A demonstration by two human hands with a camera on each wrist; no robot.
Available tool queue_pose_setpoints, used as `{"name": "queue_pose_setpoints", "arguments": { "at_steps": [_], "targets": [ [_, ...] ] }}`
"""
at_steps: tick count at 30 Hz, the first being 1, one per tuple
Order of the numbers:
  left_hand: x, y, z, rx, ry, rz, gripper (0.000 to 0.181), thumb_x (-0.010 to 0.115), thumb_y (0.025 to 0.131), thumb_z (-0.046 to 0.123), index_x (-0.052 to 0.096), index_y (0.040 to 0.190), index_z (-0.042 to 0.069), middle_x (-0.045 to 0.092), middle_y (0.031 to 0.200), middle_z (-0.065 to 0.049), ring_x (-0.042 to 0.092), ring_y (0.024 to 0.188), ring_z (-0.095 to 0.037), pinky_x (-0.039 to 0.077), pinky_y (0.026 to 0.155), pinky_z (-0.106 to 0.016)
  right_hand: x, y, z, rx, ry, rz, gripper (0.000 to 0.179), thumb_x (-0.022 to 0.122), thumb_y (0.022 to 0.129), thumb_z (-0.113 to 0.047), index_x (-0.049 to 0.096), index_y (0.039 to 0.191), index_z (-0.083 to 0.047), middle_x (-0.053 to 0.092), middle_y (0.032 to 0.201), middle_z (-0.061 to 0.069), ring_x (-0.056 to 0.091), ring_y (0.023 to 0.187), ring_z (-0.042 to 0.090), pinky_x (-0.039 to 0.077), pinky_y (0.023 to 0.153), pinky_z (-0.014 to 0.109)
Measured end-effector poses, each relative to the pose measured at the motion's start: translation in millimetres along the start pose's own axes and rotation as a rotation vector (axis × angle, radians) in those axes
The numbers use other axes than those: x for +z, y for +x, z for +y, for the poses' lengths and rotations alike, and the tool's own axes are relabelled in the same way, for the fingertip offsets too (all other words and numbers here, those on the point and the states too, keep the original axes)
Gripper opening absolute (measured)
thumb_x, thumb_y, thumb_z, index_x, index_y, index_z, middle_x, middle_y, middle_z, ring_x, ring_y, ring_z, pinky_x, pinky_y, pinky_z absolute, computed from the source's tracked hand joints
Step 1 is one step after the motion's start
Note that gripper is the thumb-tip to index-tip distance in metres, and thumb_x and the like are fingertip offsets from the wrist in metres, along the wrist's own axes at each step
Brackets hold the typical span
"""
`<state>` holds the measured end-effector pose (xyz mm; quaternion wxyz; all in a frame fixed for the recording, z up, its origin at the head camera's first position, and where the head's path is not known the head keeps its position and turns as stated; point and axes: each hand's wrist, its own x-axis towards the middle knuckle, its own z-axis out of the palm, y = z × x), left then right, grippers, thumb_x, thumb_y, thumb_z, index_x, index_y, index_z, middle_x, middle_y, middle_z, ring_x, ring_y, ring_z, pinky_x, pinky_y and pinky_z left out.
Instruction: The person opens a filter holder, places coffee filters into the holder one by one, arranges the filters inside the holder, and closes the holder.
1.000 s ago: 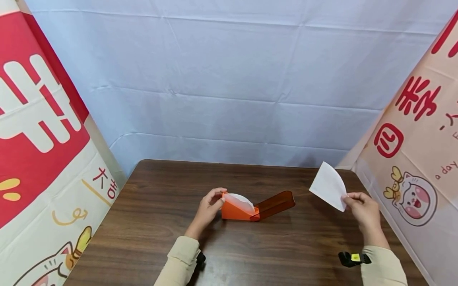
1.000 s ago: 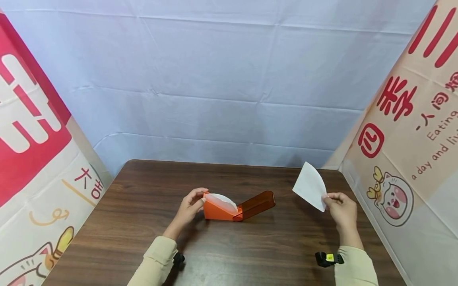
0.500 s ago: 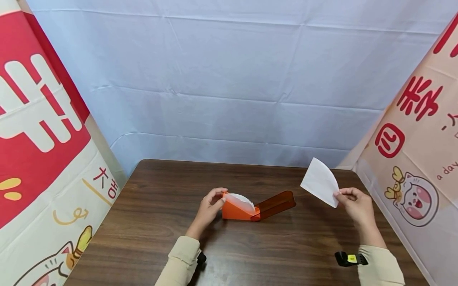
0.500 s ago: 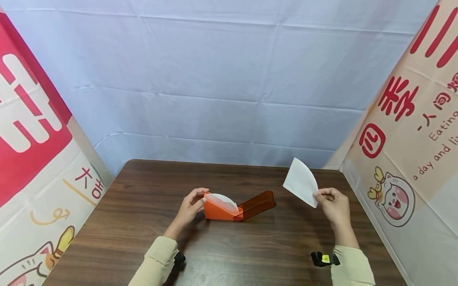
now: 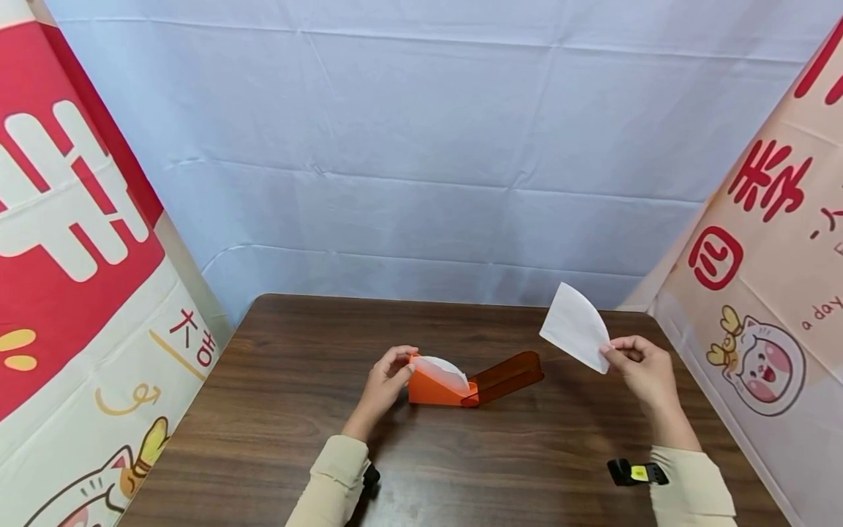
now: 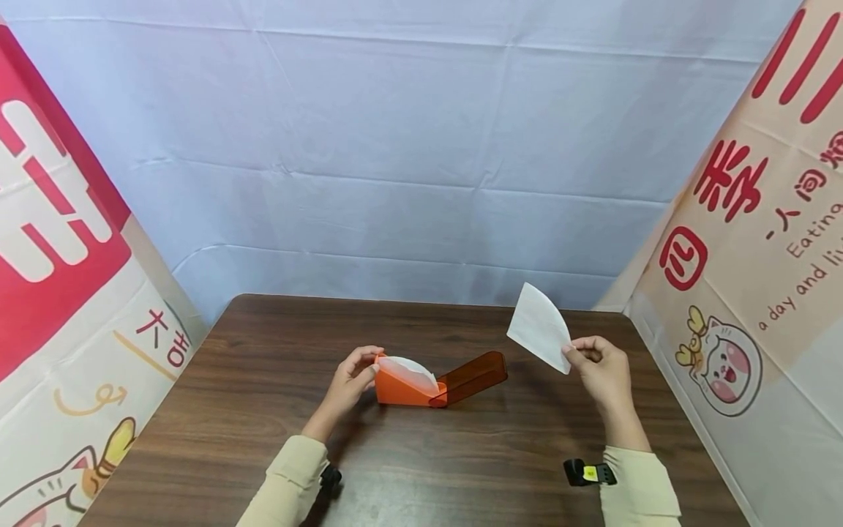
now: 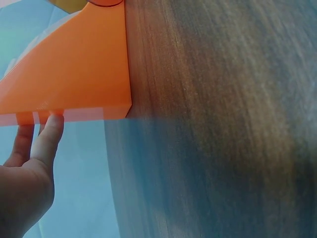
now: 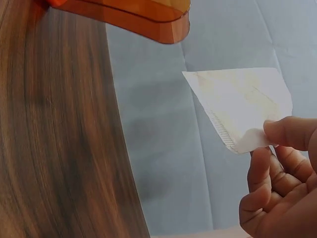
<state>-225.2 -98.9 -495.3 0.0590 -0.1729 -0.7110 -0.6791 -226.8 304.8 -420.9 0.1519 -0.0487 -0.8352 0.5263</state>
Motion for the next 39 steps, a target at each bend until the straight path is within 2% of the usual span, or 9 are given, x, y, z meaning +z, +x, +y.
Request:
{"name": "queue_pose_setpoints", "arguments": {
  "at_steps": [5, 12, 15, 22, 32, 39],
  "targets": [
    [-0.9, 0.4, 1.4, 0.001, -0.007, -0.006, 0.029, 0.053, 0.091, -0.001, 0.052, 0.119, -0.01, 0.057, 0.107, -0.02, 0.053, 0.089, -0.033, 0.046, 0.071, -0.061, 7.9, 0.8, -6.3, -0.015, 0.049, -0.004, 0.021, 0.07, 0.084, -0.014, 0.06, 0.088, 0.004, 0.059, 0.067, -0.013, 0.055, 0.059, 0.003, 0.045, 0.051, 0.018],
    [-0.8, -0.1, 0.3, -0.002, -0.002, -0.003, 0.028, 0.054, 0.091, -0.001, 0.053, 0.119, -0.007, 0.058, 0.107, -0.02, 0.054, 0.089, -0.031, 0.047, 0.071, -0.06, 15.6, 0.0, -13.7, -0.034, 0.055, -0.047, 0.018, 0.068, 0.086, -0.017, 0.061, 0.088, 0.0, 0.059, 0.069, -0.01, 0.056, 0.062, 0.009, 0.045, 0.052, 0.021],
    [-0.7, -0.5, 0.4, -0.007, -0.002, -0.002, 0.027, 0.054, 0.091, -0.002, 0.055, 0.118, -0.004, 0.058, 0.108, -0.019, 0.055, 0.09, -0.029, 0.048, 0.071, -0.058, 19.2, -0.2, -16.1, -0.055, 0.074, -0.06, 0.017, 0.068, 0.085, -0.014, 0.061, 0.088, 0.001, 0.059, 0.068, -0.008, 0.055, 0.061, 0.009, 0.045, 0.051, 0.021],
    [-1.4, -0.5, 1.6, -0.012, -0.001, -0.002, 0.027, 0.054, 0.091, -0.001, 0.056, 0.118, -0.001, 0.058, 0.108, -0.019, 0.055, 0.091, -0.028, 0.049, 0.072, -0.056, 26.3, 2.3, -20.4, -0.133, 0.217, -0.128, 0.015, 0.068, 0.083, -0.003, 0.058, 0.089, 0.007, 0.059, 0.067, -0.003, 0.056, 0.06, 0.009, 0.047, 0.053, 0.018],
    [-2.4, 0.2, 1.4, -0.02, 0.0, -0.022, 0.03, 0.054, 0.092, 0.002, 0.052, 0.12, -0.008, 0.057, 0.11, -0.019, 0.055, 0.09, -0.026, 0.049, 0.073, -0.056, 37.7, 3.8, -20.5, -0.192, 0.24, -0.201, 0.009, 0.064, 0.083, 0.006, 0.057, 0.089, 0.009, 0.061, 0.071, 0.002, 0.056, 0.062, 0.009, 0.046, 0.053, 0.02],
    [-1.9, -0.5, 0.8, -0.029, -0.003, -0.013, 0.029, 0.054, 0.092, 0.002, 0.054, 0.119, -0.005, 0.058, 0.109, -0.017, 0.055, 0.092, -0.029, 0.049, 0.073, -0.055, 44.6, 1.5, -26.1, -0.2, 0.28, -0.233, 0.017, 0.066, 0.084, 0.002, 0.054, 0.09, 0.013, 0.062, 0.073, 0.001, 0.058, 0.065, 0.011, 0.048, 0.056, 0.02]
  ]
}}
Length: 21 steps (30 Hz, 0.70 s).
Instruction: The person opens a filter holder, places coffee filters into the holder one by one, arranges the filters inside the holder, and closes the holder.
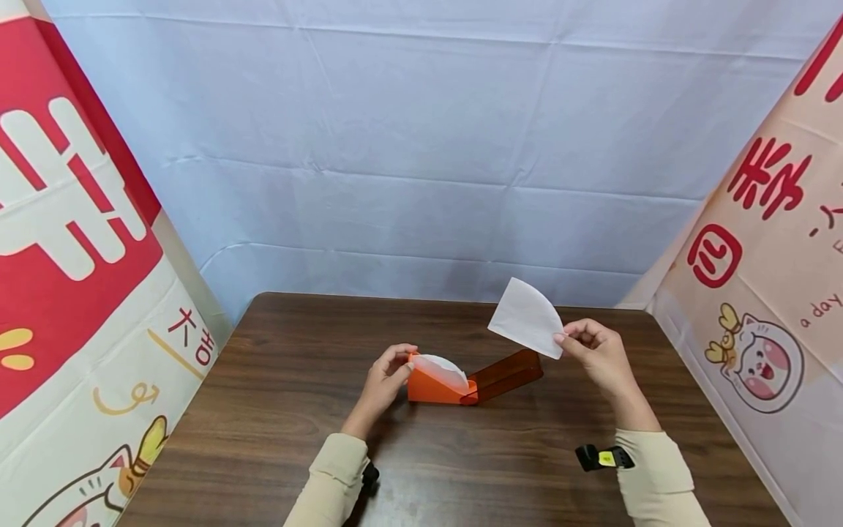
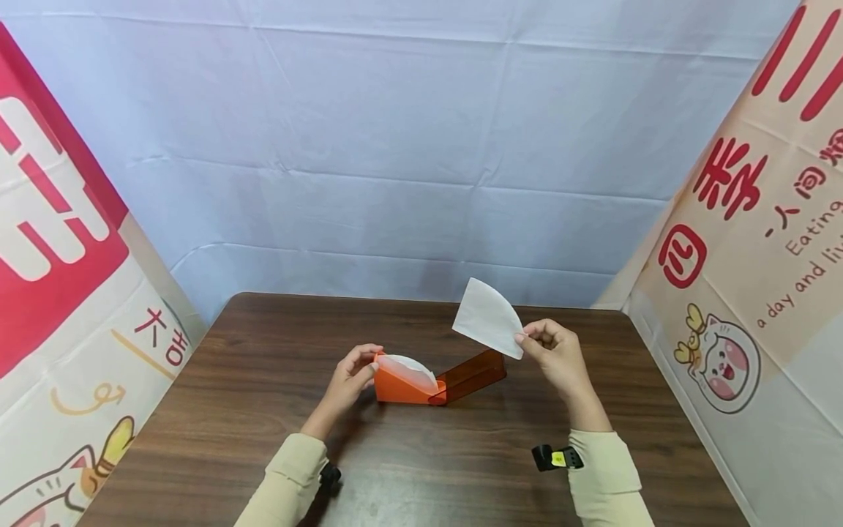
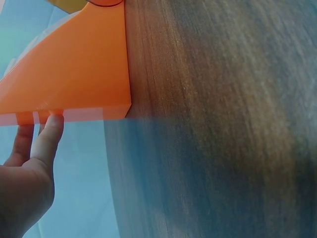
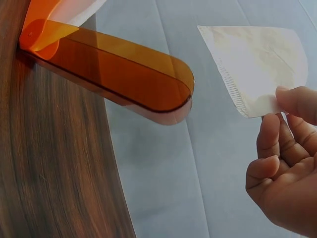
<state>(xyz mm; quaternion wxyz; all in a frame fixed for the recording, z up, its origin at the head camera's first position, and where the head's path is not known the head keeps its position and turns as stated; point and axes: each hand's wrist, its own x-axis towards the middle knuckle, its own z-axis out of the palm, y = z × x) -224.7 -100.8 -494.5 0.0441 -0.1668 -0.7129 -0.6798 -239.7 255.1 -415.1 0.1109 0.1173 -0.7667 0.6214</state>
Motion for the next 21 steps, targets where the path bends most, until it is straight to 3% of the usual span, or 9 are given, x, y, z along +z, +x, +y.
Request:
{"name": "queue_pose_setpoints", "arguments": {
  "at_steps": [11, 21],
  "targets": [
    [0.3, 1.0, -1.0, 0.009, -0.011, -0.006, 0.029, 0.054, 0.092, 0.002, 0.053, 0.12, -0.007, 0.057, 0.11, -0.019, 0.054, 0.094, -0.034, 0.048, 0.073, -0.056, 12.5, 1.7, -3.3, 0.003, 0.041, -0.052, 0.012, 0.063, 0.084, 0.008, 0.053, 0.088, 0.013, 0.063, 0.074, 0.006, 0.057, 0.065, 0.01, 0.049, 0.057, 0.021],
    [0.5, 0.8, 0.2, 0.008, -0.025, -0.007, 0.03, 0.053, 0.091, -0.001, 0.051, 0.12, -0.01, 0.056, 0.11, -0.022, 0.054, 0.096, -0.036, 0.048, 0.074, -0.057, 27.1, -2.0, -30.8, 0.002, 0.004, -0.127, 0.013, 0.062, 0.083, 0.011, 0.052, 0.089, 0.017, 0.062, 0.076, 0.016, 0.057, 0.064, 0.011, 0.05, 0.058, 0.023]
  ]
}}
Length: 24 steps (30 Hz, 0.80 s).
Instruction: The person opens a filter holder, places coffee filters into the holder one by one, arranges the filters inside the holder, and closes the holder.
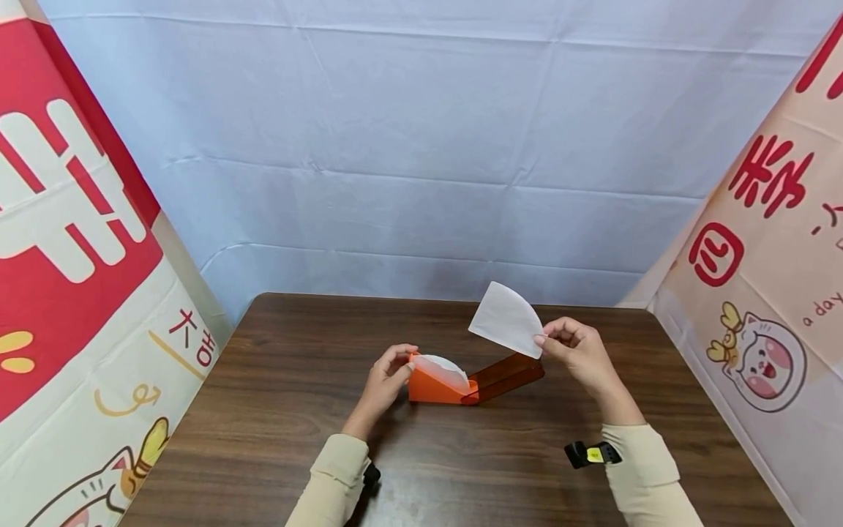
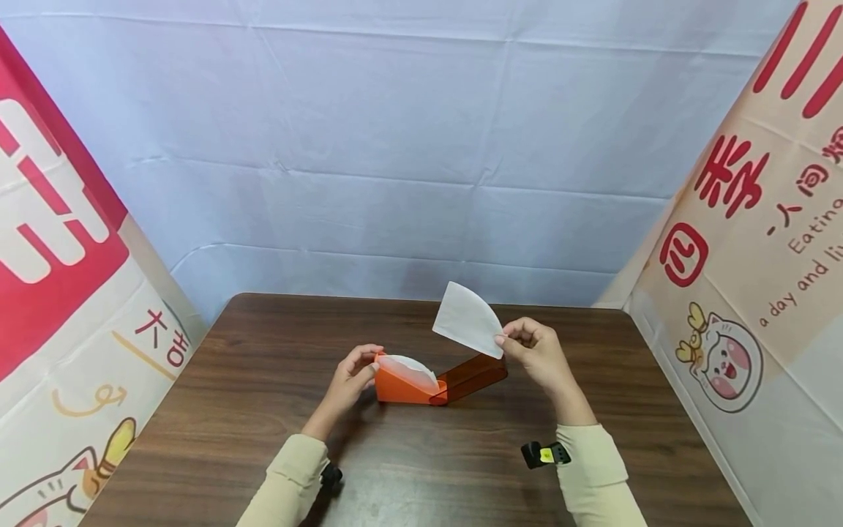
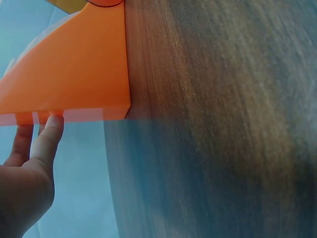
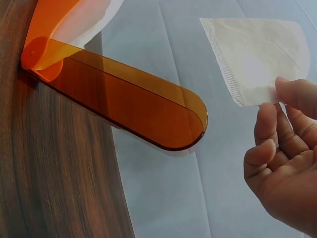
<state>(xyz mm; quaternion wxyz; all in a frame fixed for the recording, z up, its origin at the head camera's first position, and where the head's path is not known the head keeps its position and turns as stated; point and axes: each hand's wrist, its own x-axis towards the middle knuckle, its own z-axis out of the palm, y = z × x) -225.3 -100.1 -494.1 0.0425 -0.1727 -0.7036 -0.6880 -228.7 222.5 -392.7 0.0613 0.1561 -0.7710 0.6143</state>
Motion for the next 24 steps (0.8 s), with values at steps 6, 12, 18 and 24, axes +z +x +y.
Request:
{"name": "queue_pose_setpoints", "arguments": {
  "at_steps": [6, 12, 18, 24],
  "targets": [
    [0.5, -0.7, 0.2, 0.016, 0.001, 0.013, 0.03, 0.053, 0.091, -0.002, 0.051, 0.119, -0.01, 0.056, 0.11, -0.025, 0.055, 0.095, -0.035, 0.049, 0.073, -0.056, 4.3, 3.2, -3.8, 0.01, -0.06, -0.108, 0.012, 0.064, 0.084, 0.006, 0.056, 0.088, 0.012, 0.059, 0.074, 0.019, 0.054, 0.062, 0.015, 0.046, 0.052, 0.025],
    [0.6, -0.6, -1.3, 0.006, 0.002, 0.017, 0.027, 0.053, 0.091, 0.0, 0.054, 0.118, -0.005, 0.057, 0.109, -0.022, 0.055, 0.094, -0.031, 0.049, 0.074, -0.055, 10.0, 7.2, -6.7, 0.024, -0.114, -0.164, 0.009, 0.064, 0.085, 0.003, 0.058, 0.088, 0.009, 0.057, 0.07, 0.019, 0.049, 0.055, 0.017, 0.04, 0.044, 0.025],
    [1.6, 0.3, -4.2, 0.017, 0.01, 0.029, 0.027, 0.055, 0.09, -0.001, 0.056, 0.117, -0.001, 0.058, 0.108, -0.019, 0.056, 0.091, -0.027, 0.049, 0.071, -0.055, 13.6, 11.9, 0.8, -0.001, -0.145, -0.187, 0.008, 0.065, 0.085, 0.0, 0.06, 0.088, 0.005, 0.056, 0.069, 0.022, 0.044, 0.051, 0.022, 0.037, 0.042, 0.026],
    [1.9, 0.6, -4.8, 0.019, 0.002, 0.038, 0.027, 0.055, 0.089, -0.002, 0.057, 0.116, -0.001, 0.058, 0.107, -0.02, 0.056, 0.091, -0.026, 0.049, 0.07, -0.056, 16.7, 17.4, 21.0, 0.008, -0.193, -0.186, 0.011, 0.069, 0.084, -0.01, 0.062, 0.087, -0.001, 0.056, 0.069, 0.009, 0.047, 0.056, 0.014, 0.04, 0.047, 0.026]
  ]
}}
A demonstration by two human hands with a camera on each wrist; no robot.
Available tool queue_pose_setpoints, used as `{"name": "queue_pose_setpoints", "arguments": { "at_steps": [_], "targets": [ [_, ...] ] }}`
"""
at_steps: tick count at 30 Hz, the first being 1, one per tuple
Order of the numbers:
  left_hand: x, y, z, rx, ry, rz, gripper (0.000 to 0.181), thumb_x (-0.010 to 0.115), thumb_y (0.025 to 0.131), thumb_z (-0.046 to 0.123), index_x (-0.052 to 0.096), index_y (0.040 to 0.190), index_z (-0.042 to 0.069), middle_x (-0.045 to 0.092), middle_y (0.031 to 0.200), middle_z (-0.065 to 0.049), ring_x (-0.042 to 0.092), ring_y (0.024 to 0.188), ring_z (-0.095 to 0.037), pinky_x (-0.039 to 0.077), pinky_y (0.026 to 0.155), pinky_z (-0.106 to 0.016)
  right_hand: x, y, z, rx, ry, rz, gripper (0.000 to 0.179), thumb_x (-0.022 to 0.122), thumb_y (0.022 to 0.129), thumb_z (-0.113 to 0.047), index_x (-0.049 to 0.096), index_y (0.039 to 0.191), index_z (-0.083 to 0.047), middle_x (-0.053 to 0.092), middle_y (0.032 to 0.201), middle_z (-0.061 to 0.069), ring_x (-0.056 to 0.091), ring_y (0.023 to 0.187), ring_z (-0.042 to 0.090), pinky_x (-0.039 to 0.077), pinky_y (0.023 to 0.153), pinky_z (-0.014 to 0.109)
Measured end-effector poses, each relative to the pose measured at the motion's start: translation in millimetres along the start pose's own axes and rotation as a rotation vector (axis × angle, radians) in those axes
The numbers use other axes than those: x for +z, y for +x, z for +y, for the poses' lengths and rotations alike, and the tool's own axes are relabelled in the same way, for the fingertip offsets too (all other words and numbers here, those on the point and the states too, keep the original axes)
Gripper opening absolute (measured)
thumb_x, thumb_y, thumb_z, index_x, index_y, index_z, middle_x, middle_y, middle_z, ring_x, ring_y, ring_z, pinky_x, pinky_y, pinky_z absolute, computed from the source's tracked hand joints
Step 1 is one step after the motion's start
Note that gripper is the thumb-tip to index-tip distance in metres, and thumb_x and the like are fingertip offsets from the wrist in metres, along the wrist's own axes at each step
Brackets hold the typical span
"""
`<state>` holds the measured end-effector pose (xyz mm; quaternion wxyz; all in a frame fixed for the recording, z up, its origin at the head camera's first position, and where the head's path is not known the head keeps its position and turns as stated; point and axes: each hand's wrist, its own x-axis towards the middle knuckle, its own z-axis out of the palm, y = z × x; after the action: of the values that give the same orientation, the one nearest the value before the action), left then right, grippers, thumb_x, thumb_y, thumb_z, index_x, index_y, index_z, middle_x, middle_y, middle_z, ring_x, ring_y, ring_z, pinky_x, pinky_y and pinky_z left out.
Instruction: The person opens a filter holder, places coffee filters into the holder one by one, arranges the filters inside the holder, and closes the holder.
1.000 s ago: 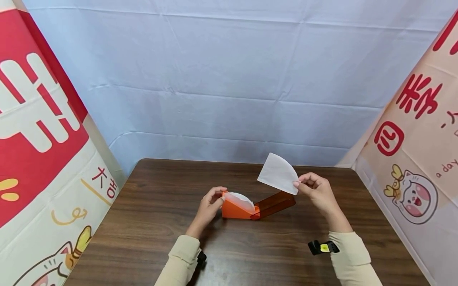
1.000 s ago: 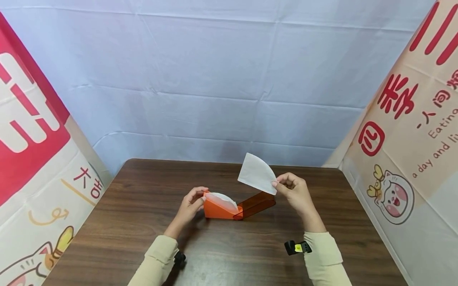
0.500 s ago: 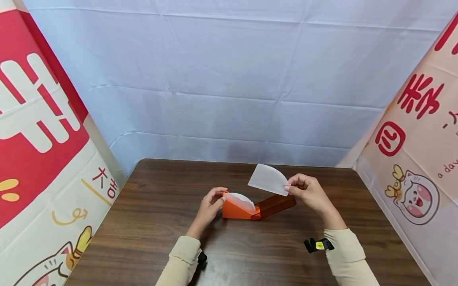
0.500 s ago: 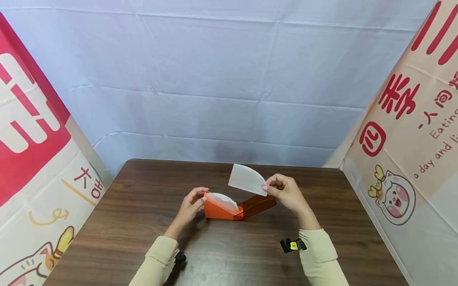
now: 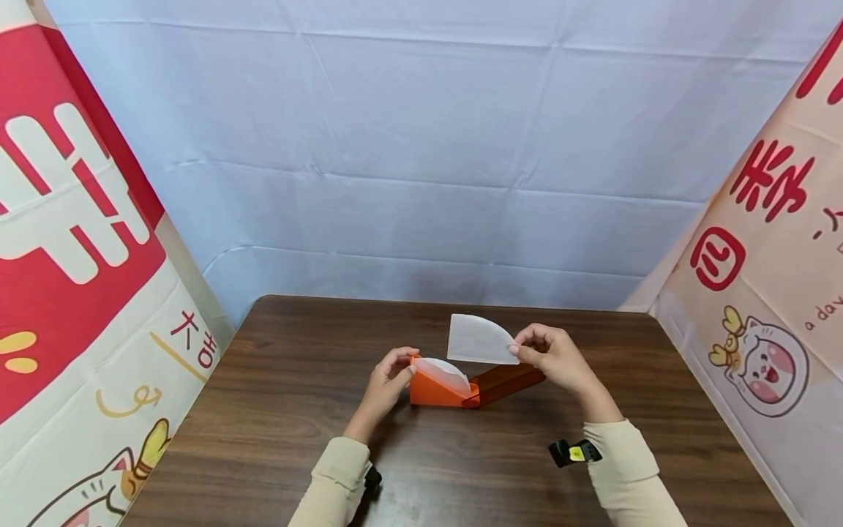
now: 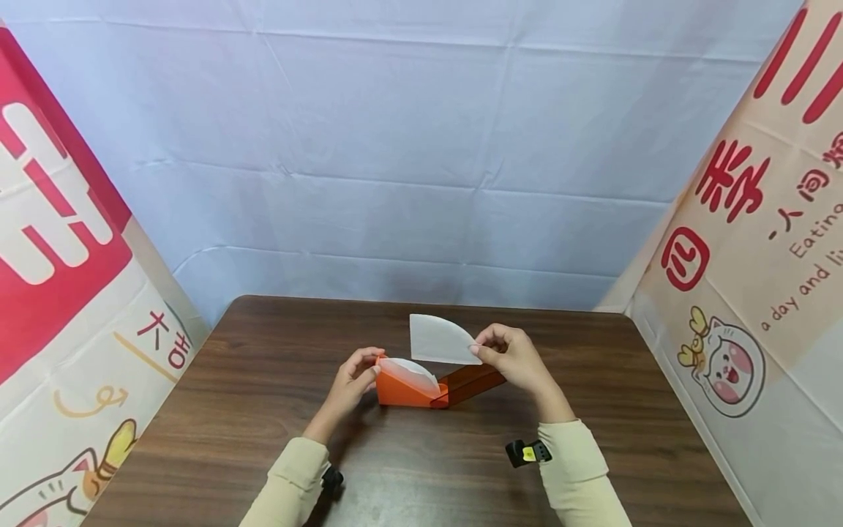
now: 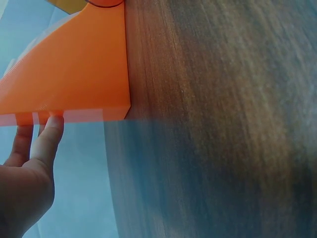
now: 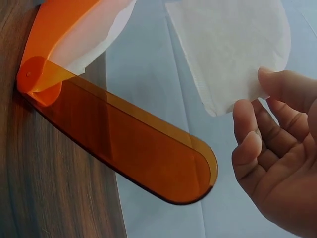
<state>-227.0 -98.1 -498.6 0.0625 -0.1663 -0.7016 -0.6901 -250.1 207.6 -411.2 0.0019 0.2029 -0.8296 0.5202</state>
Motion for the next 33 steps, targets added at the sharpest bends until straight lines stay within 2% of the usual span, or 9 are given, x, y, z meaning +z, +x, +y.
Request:
{"name": "queue_pose_setpoints", "arguments": {
  "at_steps": [7, 13, 17, 26, 33],
  "targets": [
    [0.1, -0.2, 0.2, 0.003, 0.006, -0.003, 0.026, 0.055, 0.09, -0.001, 0.056, 0.116, -0.002, 0.058, 0.107, -0.02, 0.056, 0.092, -0.028, 0.05, 0.07, -0.054, 8.3, 3.8, 3.3, -0.02, -0.035, -0.005, 0.011, 0.07, 0.084, -0.013, 0.062, 0.085, -0.004, 0.054, 0.067, 0.008, 0.047, 0.055, 0.017, 0.04, 0.047, 0.027],
    [-0.2, -0.7, 1.6, -0.007, 0.001, -0.012, 0.027, 0.054, 0.091, -0.001, 0.056, 0.117, -0.001, 0.058, 0.107, -0.021, 0.055, 0.092, -0.033, 0.049, 0.071, -0.056, 16.8, 5.1, 3.3, -0.036, -0.087, -0.016, 0.007, 0.068, 0.084, -0.005, 0.062, 0.085, -0.001, 0.054, 0.067, 0.006, 0.045, 0.055, 0.014, 0.039, 0.047, 0.026],
    [-0.5, -0.6, 2.0, -0.021, -0.003, -0.023, 0.027, 0.054, 0.091, 0.0, 0.055, 0.118, -0.001, 0.058, 0.108, -0.019, 0.055, 0.093, -0.031, 0.049, 0.073, -0.054, 22.4, 5.7, 4.5, -0.042, -0.111, -0.02, 0.006, 0.067, 0.084, -0.001, 0.062, 0.086, 0.002, 0.054, 0.067, 0.008, 0.044, 0.054, 0.014, 0.038, 0.047, 0.025],
    [-0.8, 0.0, 1.1, -0.03, -0.012, -0.02, 0.027, 0.054, 0.092, 0.001, 0.055, 0.119, 0.0, 0.058, 0.108, -0.019, 0.055, 0.093, -0.028, 0.049, 0.073, -0.055, 33.9, 7.4, 6.9, -0.011, -0.103, -0.006, 0.007, 0.069, 0.083, -0.008, 0.062, 0.084, -0.006, 0.055, 0.067, 0.003, 0.048, 0.056, 0.016, 0.042, 0.048, 0.026],
    [-0.3, -0.6, 0.4, -0.026, -0.025, -0.013, 0.028, 0.054, 0.091, 0.001, 0.054, 0.119, -0.001, 0.058, 0.109, -0.021, 0.055, 0.095, -0.028, 0.05, 0.072, -0.053, 41.1, 9.5, 9.1, -0.017, -0.162, 0.002, 0.008, 0.069, 0.084, -0.009, 0.063, 0.084, -0.005, 0.056, 0.07, 0.002, 0.049, 0.059, 0.017, 0.042, 0.05, 0.027]
  ]
}}
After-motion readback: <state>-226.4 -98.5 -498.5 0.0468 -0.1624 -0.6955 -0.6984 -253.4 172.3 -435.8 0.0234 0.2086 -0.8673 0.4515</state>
